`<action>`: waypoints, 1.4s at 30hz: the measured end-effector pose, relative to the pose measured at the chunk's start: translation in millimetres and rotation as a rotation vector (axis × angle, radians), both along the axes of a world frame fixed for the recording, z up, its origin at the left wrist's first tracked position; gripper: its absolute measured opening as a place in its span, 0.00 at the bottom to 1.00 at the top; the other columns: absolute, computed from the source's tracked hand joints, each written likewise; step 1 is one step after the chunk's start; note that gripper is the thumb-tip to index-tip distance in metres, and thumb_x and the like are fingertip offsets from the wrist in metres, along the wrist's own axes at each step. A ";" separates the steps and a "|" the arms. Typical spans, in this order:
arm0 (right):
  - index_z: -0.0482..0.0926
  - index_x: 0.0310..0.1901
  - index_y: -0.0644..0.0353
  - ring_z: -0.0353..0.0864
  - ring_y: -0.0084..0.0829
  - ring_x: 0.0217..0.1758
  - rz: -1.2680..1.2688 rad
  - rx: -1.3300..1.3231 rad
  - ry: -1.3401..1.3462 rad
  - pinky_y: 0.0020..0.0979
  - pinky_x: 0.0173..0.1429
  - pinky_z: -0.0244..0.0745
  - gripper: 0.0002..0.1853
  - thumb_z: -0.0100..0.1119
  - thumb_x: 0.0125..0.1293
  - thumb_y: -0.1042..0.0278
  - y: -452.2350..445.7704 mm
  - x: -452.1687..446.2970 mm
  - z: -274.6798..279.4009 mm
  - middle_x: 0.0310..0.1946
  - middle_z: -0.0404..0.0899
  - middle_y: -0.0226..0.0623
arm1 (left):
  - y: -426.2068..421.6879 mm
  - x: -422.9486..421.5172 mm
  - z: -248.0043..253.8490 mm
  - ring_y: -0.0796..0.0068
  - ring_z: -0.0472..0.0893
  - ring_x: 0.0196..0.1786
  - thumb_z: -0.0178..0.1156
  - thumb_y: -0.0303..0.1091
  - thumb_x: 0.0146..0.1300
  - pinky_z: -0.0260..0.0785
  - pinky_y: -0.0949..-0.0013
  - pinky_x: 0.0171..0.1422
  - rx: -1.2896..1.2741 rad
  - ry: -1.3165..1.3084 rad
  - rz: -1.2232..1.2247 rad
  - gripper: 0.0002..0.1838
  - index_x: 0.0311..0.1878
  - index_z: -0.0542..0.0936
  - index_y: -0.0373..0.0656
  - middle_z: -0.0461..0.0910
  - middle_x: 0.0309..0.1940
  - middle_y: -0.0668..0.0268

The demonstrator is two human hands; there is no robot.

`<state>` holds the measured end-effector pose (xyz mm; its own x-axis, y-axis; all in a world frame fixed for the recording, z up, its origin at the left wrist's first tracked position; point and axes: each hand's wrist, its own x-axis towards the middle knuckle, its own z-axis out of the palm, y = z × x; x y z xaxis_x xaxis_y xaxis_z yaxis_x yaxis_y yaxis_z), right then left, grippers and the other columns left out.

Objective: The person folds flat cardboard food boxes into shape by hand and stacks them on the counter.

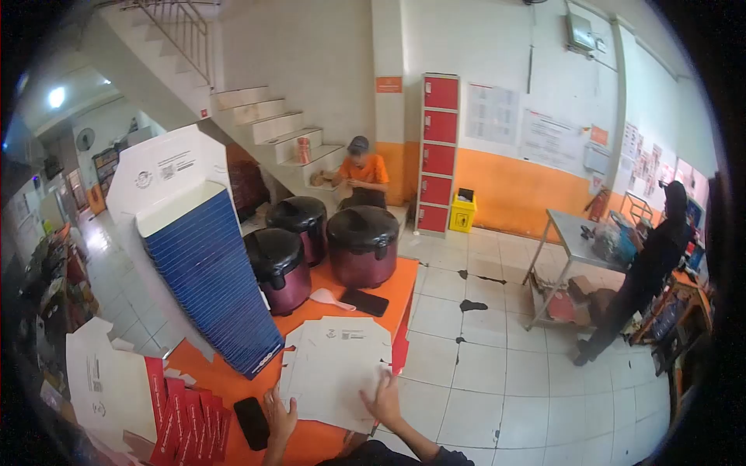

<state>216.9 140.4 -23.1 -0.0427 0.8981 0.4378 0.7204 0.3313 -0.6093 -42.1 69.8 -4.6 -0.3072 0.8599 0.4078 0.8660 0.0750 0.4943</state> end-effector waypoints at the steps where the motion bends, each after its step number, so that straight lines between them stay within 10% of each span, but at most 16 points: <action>1: 0.55 0.65 0.72 0.65 0.58 0.61 -0.097 -0.027 0.098 0.46 0.65 0.64 0.46 0.67 0.55 0.50 8.0 5.9 -10.0 0.59 0.61 0.63 | 10.1 -7.0 -17.7 0.47 0.67 0.61 0.59 0.37 0.60 0.59 0.51 0.65 -0.069 0.056 0.087 0.27 0.60 0.66 0.33 0.67 0.56 0.46; 4: 0.50 0.65 0.74 0.74 0.50 0.51 -0.371 0.009 0.177 0.43 0.53 0.74 0.46 0.68 0.56 0.56 38.0 14.8 -82.4 0.56 0.65 0.59 | 46.6 -24.6 -62.3 0.46 0.68 0.60 0.58 0.40 0.60 0.61 0.51 0.64 0.036 0.296 0.226 0.28 0.58 0.67 0.28 0.69 0.54 0.44; 7: 0.50 0.65 0.71 0.79 0.36 0.34 0.067 -0.670 0.840 0.35 0.34 0.77 0.43 0.66 0.58 0.60 26.5 17.7 -73.6 0.49 0.70 0.53 | 62.9 -18.0 -33.7 0.46 0.70 0.58 0.58 0.42 0.59 0.65 0.51 0.61 -0.278 0.121 0.129 0.30 0.55 0.68 0.24 0.70 0.52 0.41; 11: 0.53 0.63 0.68 0.75 0.26 0.22 0.071 -0.356 0.613 0.29 0.22 0.72 0.38 0.66 0.57 0.66 21.8 -8.5 -108.2 0.41 0.73 0.44 | 80.7 -37.9 -64.0 0.44 0.74 0.52 0.60 0.41 0.58 0.66 0.50 0.58 -0.222 -0.078 0.070 0.29 0.52 0.70 0.22 0.72 0.49 0.39; 14: 0.55 0.61 0.68 0.75 0.30 0.26 0.055 -0.563 0.763 0.30 0.22 0.72 0.35 0.66 0.57 0.70 -4.0 -6.5 -33.0 0.39 0.71 0.43 | 82.2 -56.3 -92.7 0.42 0.75 0.50 0.60 0.40 0.57 0.66 0.49 0.57 -0.197 -0.121 0.011 0.27 0.50 0.71 0.23 0.74 0.46 0.39; 17: 0.56 0.61 0.68 0.78 0.37 0.37 0.033 -0.209 0.441 0.33 0.32 0.77 0.34 0.65 0.58 0.71 0.6 -6.2 -56.1 0.45 0.72 0.48 | 83.1 -65.8 -98.0 0.42 0.75 0.49 0.61 0.39 0.56 0.66 0.49 0.55 -0.181 -0.255 -0.069 0.25 0.49 0.73 0.26 0.76 0.43 0.40; 23: 0.59 0.62 0.66 0.70 0.42 0.63 -0.068 -0.352 0.697 0.37 0.65 0.65 0.29 0.57 0.60 0.76 -11.1 -9.7 -9.4 0.58 0.68 0.51 | 77.6 -59.3 -63.3 0.50 0.78 0.45 0.62 0.32 0.55 0.69 0.54 0.50 -0.175 -0.347 -0.101 0.18 0.47 0.76 0.31 0.79 0.40 0.47; 31: 0.57 0.62 0.64 0.59 0.30 0.69 0.260 -0.085 0.863 0.31 0.67 0.58 0.25 0.49 0.62 0.84 -36.6 20.7 -3.3 0.60 0.63 0.42 | 51.3 -55.5 -9.9 0.70 0.78 0.48 0.63 0.21 0.56 0.69 0.64 0.53 -0.234 -1.019 -0.390 0.23 0.57 0.72 0.35 0.79 0.47 0.63; 37: 0.50 0.64 0.61 0.59 0.32 0.66 0.270 0.049 0.743 0.30 0.66 0.58 0.30 0.49 0.64 0.85 -41.0 29.7 37.8 0.60 0.59 0.42 | 32.7 -37.7 51.0 0.69 0.69 0.62 0.64 0.23 0.58 0.60 0.65 0.66 0.048 -1.066 -0.571 0.41 0.71 0.52 0.41 0.66 0.63 0.59; 42: 0.35 0.70 0.55 0.61 0.36 0.63 0.377 0.018 0.873 0.39 0.67 0.60 0.44 0.55 0.62 0.82 -26.4 31.7 71.4 0.59 0.57 0.47 | 30.8 -42.8 61.5 0.67 0.70 0.61 0.65 0.25 0.58 0.61 0.63 0.66 0.090 -1.063 -0.565 0.36 0.66 0.57 0.39 0.68 0.59 0.60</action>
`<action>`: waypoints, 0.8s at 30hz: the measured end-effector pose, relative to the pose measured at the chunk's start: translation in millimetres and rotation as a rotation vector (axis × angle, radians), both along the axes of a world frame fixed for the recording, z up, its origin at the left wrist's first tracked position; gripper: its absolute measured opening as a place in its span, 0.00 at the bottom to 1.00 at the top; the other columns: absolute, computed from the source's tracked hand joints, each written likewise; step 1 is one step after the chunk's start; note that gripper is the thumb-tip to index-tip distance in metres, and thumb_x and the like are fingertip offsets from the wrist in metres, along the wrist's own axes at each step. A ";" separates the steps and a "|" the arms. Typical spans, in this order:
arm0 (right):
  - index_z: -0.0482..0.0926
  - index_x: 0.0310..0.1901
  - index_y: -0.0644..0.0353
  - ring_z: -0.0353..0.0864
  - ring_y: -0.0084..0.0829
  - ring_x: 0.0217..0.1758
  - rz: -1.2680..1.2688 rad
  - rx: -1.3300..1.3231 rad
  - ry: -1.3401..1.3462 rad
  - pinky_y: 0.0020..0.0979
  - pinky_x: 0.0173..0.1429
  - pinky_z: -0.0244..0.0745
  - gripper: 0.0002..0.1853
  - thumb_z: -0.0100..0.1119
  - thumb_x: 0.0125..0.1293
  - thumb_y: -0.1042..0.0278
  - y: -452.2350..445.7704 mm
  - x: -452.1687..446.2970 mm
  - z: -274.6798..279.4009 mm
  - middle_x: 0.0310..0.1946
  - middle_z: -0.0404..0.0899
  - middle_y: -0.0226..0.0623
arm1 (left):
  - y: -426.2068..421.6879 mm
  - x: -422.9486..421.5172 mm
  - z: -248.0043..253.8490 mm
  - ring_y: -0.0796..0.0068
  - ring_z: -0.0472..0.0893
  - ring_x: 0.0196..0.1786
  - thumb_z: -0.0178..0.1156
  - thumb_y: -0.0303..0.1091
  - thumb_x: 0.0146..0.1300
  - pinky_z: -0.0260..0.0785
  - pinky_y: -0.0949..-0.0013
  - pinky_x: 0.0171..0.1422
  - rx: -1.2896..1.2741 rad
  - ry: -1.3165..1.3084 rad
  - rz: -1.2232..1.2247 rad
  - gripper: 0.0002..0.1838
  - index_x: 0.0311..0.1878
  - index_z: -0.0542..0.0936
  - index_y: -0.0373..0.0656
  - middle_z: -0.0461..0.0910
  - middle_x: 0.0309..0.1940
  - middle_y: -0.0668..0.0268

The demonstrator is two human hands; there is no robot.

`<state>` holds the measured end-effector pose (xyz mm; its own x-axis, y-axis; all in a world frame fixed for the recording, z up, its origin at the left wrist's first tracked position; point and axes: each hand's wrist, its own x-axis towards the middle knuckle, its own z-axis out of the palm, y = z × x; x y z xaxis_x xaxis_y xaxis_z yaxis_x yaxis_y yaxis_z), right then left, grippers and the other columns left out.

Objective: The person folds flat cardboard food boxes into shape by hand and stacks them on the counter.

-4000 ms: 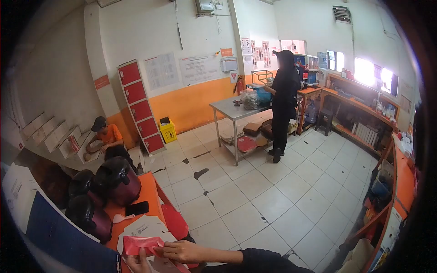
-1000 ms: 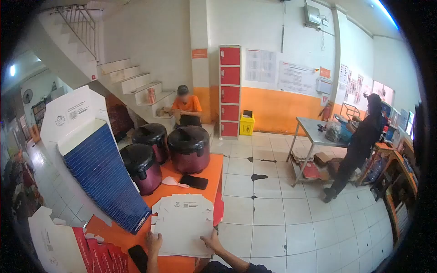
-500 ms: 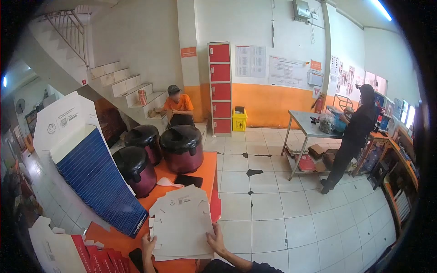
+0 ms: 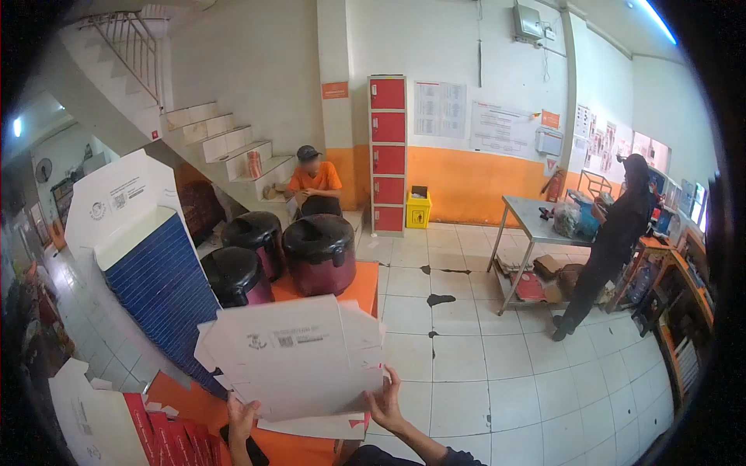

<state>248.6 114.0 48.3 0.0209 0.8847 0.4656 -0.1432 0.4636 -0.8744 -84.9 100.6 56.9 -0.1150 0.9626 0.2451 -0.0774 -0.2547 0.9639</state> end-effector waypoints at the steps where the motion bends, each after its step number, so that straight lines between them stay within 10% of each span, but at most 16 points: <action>1: 0.34 0.70 0.55 0.61 0.37 0.63 0.010 -0.014 -0.038 0.40 0.67 0.60 0.47 0.58 0.61 0.79 0.2 0.4 -0.7 0.59 0.57 0.48 | 1.5 -8.7 -16.9 0.67 0.71 0.60 0.65 0.25 0.57 0.62 0.63 0.66 -0.024 -0.024 -0.020 0.36 0.66 0.57 0.39 0.69 0.58 0.61; 9: 0.46 0.70 0.61 0.57 0.46 0.67 -0.244 0.088 -0.412 0.48 0.72 0.47 0.52 0.73 0.49 0.65 1.3 -1.2 5.0 0.62 0.57 0.50 | -0.9 -18.8 -27.0 0.71 0.73 0.52 0.66 0.24 0.56 0.67 0.67 0.60 0.157 -0.010 0.059 0.29 0.59 0.64 0.40 0.72 0.46 0.64; 12: 0.56 0.62 0.62 0.59 0.46 0.66 -0.402 0.202 -0.604 0.46 0.66 0.58 0.48 0.77 0.43 0.58 12.3 2.7 -19.8 0.60 0.56 0.49 | -1.0 -14.2 -1.0 0.74 0.74 0.48 0.66 0.23 0.55 0.70 0.70 0.55 0.137 -0.130 -0.058 0.22 0.52 0.68 0.40 0.72 0.42 0.66; 15: 0.66 0.53 0.62 0.70 0.38 0.57 0.036 0.273 0.019 0.40 0.59 0.67 0.35 0.77 0.46 0.62 26.0 -6.5 4.7 0.52 0.68 0.44 | -9.7 1.8 18.2 0.76 0.75 0.48 0.65 0.22 0.55 0.71 0.72 0.53 0.164 -0.056 -0.038 0.19 0.48 0.70 0.40 0.73 0.42 0.66; 18: 0.69 0.53 0.65 0.79 0.32 0.51 0.033 -0.124 -0.193 0.36 0.57 0.74 0.30 0.74 0.52 0.69 18.5 -6.7 11.9 0.44 0.78 0.40 | -5.4 2.2 12.8 0.76 0.75 0.49 0.65 0.20 0.55 0.72 0.70 0.54 0.127 -0.056 0.042 0.20 0.49 0.69 0.40 0.73 0.45 0.65; 24: 0.69 0.51 0.65 0.79 0.28 0.46 -0.176 0.083 -0.253 0.30 0.49 0.75 0.24 0.69 0.55 0.76 16.7 -16.3 50.6 0.43 0.77 0.36 | -1.4 28.7 52.7 0.71 0.72 0.56 0.67 0.18 0.53 0.68 0.66 0.61 0.145 -0.129 0.141 0.34 0.60 0.60 0.43 0.67 0.55 0.63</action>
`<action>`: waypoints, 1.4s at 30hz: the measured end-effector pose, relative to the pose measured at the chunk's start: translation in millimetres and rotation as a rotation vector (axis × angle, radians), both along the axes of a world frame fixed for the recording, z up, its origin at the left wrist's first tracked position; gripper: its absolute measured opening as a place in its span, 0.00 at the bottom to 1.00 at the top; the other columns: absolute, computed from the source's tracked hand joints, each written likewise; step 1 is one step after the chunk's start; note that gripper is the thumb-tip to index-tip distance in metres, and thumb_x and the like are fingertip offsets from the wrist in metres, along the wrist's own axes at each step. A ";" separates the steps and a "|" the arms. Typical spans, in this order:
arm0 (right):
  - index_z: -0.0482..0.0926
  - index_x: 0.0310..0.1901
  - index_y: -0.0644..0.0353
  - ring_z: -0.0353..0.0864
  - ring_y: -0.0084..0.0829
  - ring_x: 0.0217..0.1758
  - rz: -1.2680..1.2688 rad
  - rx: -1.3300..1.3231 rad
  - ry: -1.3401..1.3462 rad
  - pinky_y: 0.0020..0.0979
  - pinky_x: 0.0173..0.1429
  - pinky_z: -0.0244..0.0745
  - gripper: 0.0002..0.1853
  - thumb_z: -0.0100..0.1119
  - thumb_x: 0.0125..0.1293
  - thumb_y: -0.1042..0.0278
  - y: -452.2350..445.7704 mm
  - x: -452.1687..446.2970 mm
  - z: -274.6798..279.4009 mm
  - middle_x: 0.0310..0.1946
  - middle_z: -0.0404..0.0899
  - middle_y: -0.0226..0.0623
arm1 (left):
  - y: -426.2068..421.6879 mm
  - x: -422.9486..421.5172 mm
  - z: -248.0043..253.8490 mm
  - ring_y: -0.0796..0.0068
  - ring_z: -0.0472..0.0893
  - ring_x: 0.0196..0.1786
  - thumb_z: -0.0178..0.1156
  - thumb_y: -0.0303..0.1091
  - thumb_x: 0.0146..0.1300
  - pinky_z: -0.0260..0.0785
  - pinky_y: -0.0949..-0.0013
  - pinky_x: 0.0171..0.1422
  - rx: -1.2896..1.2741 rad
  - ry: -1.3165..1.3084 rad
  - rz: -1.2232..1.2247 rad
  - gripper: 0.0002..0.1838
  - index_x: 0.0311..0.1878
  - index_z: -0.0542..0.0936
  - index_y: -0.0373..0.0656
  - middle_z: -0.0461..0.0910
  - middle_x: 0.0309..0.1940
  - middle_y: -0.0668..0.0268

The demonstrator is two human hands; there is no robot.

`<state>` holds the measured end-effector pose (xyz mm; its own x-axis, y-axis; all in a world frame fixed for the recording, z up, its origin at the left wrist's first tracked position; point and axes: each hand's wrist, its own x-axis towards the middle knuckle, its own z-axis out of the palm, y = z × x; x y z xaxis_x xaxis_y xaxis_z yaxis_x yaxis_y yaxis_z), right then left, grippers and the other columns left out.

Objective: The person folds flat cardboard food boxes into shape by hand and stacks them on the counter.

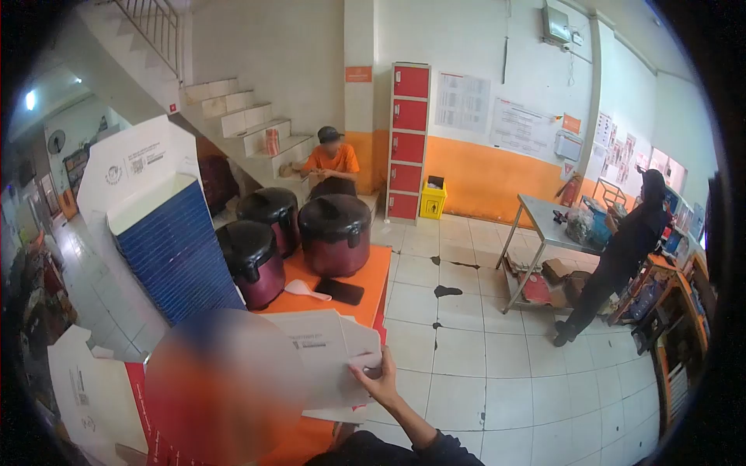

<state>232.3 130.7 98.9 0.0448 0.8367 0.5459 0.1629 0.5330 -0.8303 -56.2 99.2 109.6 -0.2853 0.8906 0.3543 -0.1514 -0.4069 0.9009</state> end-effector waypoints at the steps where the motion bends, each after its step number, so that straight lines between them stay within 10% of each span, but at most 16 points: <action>1: 0.68 0.52 0.65 0.79 0.28 0.47 -0.023 -0.008 -0.069 0.30 0.49 0.75 0.24 0.68 0.56 0.77 -1.5 -0.4 -4.2 0.43 0.76 0.36 | -1.0 -4.0 -11.4 0.71 0.72 0.56 0.67 0.18 0.52 0.68 0.65 0.62 -0.006 0.057 -0.018 0.34 0.59 0.60 0.43 0.67 0.55 0.63; 13: 0.39 0.68 0.57 0.70 0.36 0.59 0.193 -0.160 0.223 0.38 0.61 0.68 0.48 0.67 0.56 0.79 -6.8 3.5 -41.4 0.53 0.67 0.46 | -0.4 -4.0 -32.1 0.71 0.71 0.58 0.67 0.19 0.54 0.71 0.69 0.58 0.029 -0.001 -0.099 0.41 0.68 0.54 0.40 0.66 0.60 0.62; 19: 0.45 0.68 0.65 0.61 0.42 0.65 -0.185 0.207 -0.075 0.47 0.66 0.57 0.46 0.65 0.55 0.63 -16.8 27.9 -13.7 0.57 0.62 0.49 | -14.3 -11.7 -47.6 0.72 0.76 0.53 0.67 0.21 0.55 0.74 0.68 0.55 -0.109 0.031 -0.080 0.34 0.63 0.62 0.40 0.72 0.53 0.63; 25: 0.63 0.61 0.67 0.60 0.50 0.66 -0.224 0.667 -0.440 0.49 0.68 0.53 0.37 0.63 0.55 0.53 -49.2 -14.0 181.9 0.57 0.64 0.55 | -16.5 -20.0 -52.9 0.72 0.77 0.51 0.66 0.18 0.54 0.75 0.68 0.53 -0.138 0.100 -0.129 0.31 0.60 0.63 0.41 0.73 0.51 0.63; 32: 0.66 0.61 0.57 0.82 0.38 0.39 0.082 0.359 -1.269 0.38 0.40 0.76 0.26 0.56 0.64 0.56 -28.8 -51.7 157.8 0.40 0.80 0.42 | -25.1 -16.9 -55.2 0.71 0.76 0.51 0.67 0.20 0.53 0.75 0.70 0.52 -0.092 0.122 -0.073 0.32 0.60 0.63 0.40 0.72 0.52 0.63; 36: 0.69 0.61 0.53 0.81 0.41 0.23 0.252 0.181 -1.246 0.39 0.29 0.75 0.25 0.58 0.62 0.58 -49.7 -37.6 183.8 0.25 0.81 0.40 | -24.5 -18.3 -46.1 0.67 0.69 0.61 0.68 0.23 0.53 0.66 0.62 0.62 -0.008 0.675 0.128 0.37 0.64 0.61 0.40 0.69 0.57 0.61; 40: 0.78 0.52 0.52 0.81 0.46 0.25 0.178 0.225 -0.862 0.39 0.33 0.77 0.19 0.63 0.58 0.60 -29.6 9.6 186.1 0.29 0.83 0.43 | -15.1 15.2 -61.0 0.63 0.58 0.70 0.67 0.32 0.58 0.51 0.56 0.72 0.042 0.405 0.542 0.37 0.68 0.59 0.40 0.63 0.63 0.58; 42: 0.82 0.45 0.61 0.83 0.26 0.30 0.081 0.095 -0.596 0.31 0.37 0.76 0.17 0.69 0.55 0.64 6.1 36.2 171.8 0.33 0.84 0.40 | -21.1 30.0 -68.1 0.62 0.57 0.70 0.65 0.35 0.60 0.49 0.56 0.73 0.023 0.199 0.671 0.37 0.68 0.59 0.39 0.63 0.64 0.58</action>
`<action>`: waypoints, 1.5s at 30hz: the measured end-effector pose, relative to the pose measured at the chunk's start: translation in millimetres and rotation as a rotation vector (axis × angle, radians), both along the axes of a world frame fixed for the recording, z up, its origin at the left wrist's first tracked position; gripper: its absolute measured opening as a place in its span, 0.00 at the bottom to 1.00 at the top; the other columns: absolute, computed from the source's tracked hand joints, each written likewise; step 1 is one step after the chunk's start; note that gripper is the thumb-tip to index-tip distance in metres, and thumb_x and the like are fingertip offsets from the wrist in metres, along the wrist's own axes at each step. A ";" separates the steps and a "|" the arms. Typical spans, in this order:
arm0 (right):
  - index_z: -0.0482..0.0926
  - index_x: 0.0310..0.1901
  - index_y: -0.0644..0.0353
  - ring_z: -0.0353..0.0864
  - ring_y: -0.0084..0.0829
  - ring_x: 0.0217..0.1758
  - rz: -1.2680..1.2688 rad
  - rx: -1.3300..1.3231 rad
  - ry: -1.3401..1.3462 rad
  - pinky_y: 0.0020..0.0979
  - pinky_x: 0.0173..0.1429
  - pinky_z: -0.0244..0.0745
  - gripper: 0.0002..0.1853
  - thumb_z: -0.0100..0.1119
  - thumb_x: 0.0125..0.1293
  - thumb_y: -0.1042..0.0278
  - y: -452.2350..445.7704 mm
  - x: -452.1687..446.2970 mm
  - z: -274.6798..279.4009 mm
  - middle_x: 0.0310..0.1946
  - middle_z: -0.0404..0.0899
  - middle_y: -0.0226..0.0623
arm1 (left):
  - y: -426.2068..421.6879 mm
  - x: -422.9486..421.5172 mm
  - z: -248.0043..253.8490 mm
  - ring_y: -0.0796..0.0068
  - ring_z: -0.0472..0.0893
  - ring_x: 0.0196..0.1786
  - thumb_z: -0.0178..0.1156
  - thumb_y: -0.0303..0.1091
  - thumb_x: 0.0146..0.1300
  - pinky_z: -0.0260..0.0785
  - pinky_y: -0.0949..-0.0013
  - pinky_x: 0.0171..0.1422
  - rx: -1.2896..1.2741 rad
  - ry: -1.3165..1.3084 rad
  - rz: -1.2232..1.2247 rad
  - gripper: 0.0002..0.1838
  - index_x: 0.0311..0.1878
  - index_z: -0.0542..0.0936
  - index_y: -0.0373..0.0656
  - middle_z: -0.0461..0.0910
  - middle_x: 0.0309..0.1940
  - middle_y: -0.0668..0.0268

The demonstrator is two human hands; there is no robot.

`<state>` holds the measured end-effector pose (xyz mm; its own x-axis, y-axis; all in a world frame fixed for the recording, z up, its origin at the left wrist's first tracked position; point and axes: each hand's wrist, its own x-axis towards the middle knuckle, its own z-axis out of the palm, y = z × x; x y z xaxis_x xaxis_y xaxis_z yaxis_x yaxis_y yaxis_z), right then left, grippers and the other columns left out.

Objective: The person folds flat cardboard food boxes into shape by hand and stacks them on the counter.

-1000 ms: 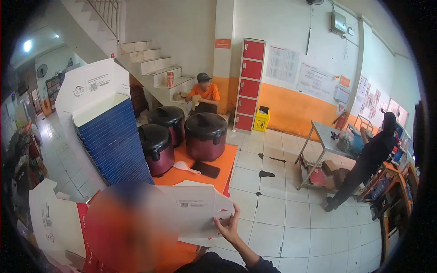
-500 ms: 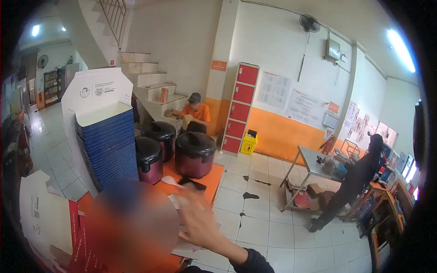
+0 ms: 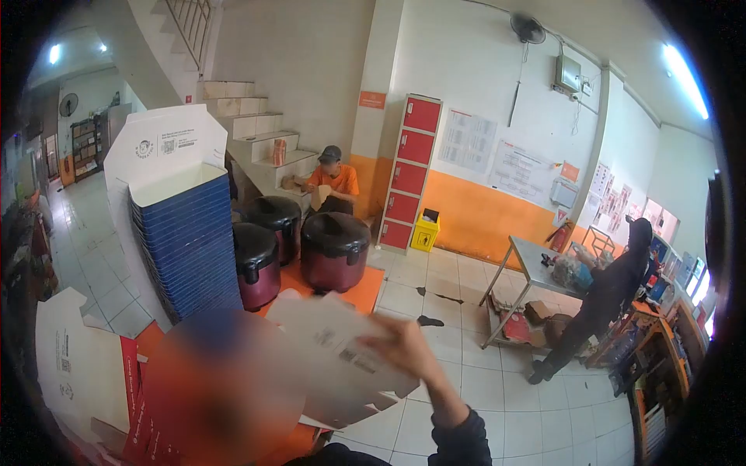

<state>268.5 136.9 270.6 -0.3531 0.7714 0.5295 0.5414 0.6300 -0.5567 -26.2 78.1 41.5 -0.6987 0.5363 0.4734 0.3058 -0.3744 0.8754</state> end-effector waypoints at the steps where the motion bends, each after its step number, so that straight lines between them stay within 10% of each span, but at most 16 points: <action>1: 0.79 0.48 0.66 0.81 0.20 0.31 0.083 -0.177 0.171 0.26 0.35 0.76 0.20 0.69 0.56 0.64 12.7 11.9 4.4 0.33 0.85 0.37 | -6.0 4.1 -5.7 0.62 0.59 0.69 0.65 0.36 0.60 0.51 0.56 0.72 -0.027 -0.124 -0.045 0.36 0.68 0.60 0.39 0.64 0.63 0.58; 5: 0.79 0.52 0.65 0.82 0.27 0.39 0.044 -0.540 0.357 0.27 0.42 0.76 0.22 0.67 0.58 0.64 52.7 36.5 -10.1 0.40 0.83 0.40 | -22.6 22.0 -21.7 0.61 0.64 0.65 0.63 0.38 0.62 0.57 0.56 0.68 -0.182 -0.794 -0.584 0.32 0.66 0.63 0.39 0.67 0.60 0.58; 12: 0.79 0.54 0.52 0.85 0.43 0.37 -0.420 -0.148 -0.131 0.40 0.41 0.78 0.24 0.65 0.55 0.56 104.2 14.8 -143.2 0.39 0.83 0.48 | -19.1 55.6 -55.2 0.60 0.78 0.51 0.59 0.37 0.65 0.73 0.57 0.54 -0.321 -1.262 -0.853 0.22 0.59 0.70 0.37 0.77 0.50 0.58; 18: 0.70 0.60 0.54 0.83 0.44 0.30 -0.382 -0.093 -0.462 0.43 0.32 0.78 0.22 0.52 0.66 0.57 67.5 -44.7 -224.6 0.41 0.81 0.47 | -9.1 53.6 -163.2 0.56 0.79 0.50 0.58 0.30 0.65 0.74 0.52 0.53 -0.387 -1.202 -0.646 0.19 0.57 0.71 0.35 0.77 0.49 0.56; 23: 0.65 0.64 0.59 0.83 0.42 0.29 -0.390 0.075 -0.529 0.39 0.30 0.80 0.24 0.47 0.69 0.58 22.6 -84.8 -217.0 0.52 0.77 0.52 | -15.1 54.5 -152.4 0.56 0.79 0.50 0.58 0.32 0.65 0.74 0.53 0.54 -0.366 -1.223 -0.601 0.20 0.58 0.70 0.36 0.77 0.50 0.55; 33: 0.55 0.71 0.60 0.74 0.73 0.50 -0.180 0.029 -0.861 0.54 0.42 0.79 0.32 0.44 0.65 0.65 -22.8 -133.8 -321.9 0.60 0.61 0.75 | -24.9 38.3 -143.3 0.57 0.70 0.63 0.49 0.41 0.70 0.60 0.55 0.68 -0.460 -1.306 -0.900 0.25 0.66 0.65 0.41 0.72 0.60 0.57; 38: 0.62 0.67 0.62 0.83 0.54 0.38 -0.064 -0.188 -0.579 0.44 0.37 0.80 0.29 0.48 0.64 0.66 -0.7 -102.4 -252.3 0.57 0.69 0.66 | -21.3 17.8 -164.3 0.56 0.73 0.59 0.52 0.36 0.70 0.66 0.54 0.65 -0.504 -1.337 -0.941 0.23 0.64 0.65 0.37 0.72 0.58 0.55; 40: 0.65 0.65 0.61 0.84 0.47 0.37 0.012 -0.401 -0.269 0.43 0.37 0.80 0.26 0.47 0.67 0.61 14.9 -62.4 -211.0 0.55 0.74 0.57 | -37.3 38.6 -75.8 0.55 0.76 0.55 0.55 0.31 0.68 0.71 0.54 0.59 -0.380 -1.206 -0.850 0.22 0.62 0.66 0.33 0.74 0.55 0.53; 45: 0.67 0.64 0.60 0.81 0.36 0.47 0.382 -0.885 0.694 0.37 0.52 0.75 0.29 0.43 0.71 0.46 19.2 33.4 -134.3 0.52 0.79 0.41 | -32.3 2.7 -52.4 0.59 0.76 0.55 0.58 0.32 0.66 0.71 0.56 0.59 -0.416 -0.812 -0.926 0.24 0.62 0.66 0.34 0.74 0.54 0.54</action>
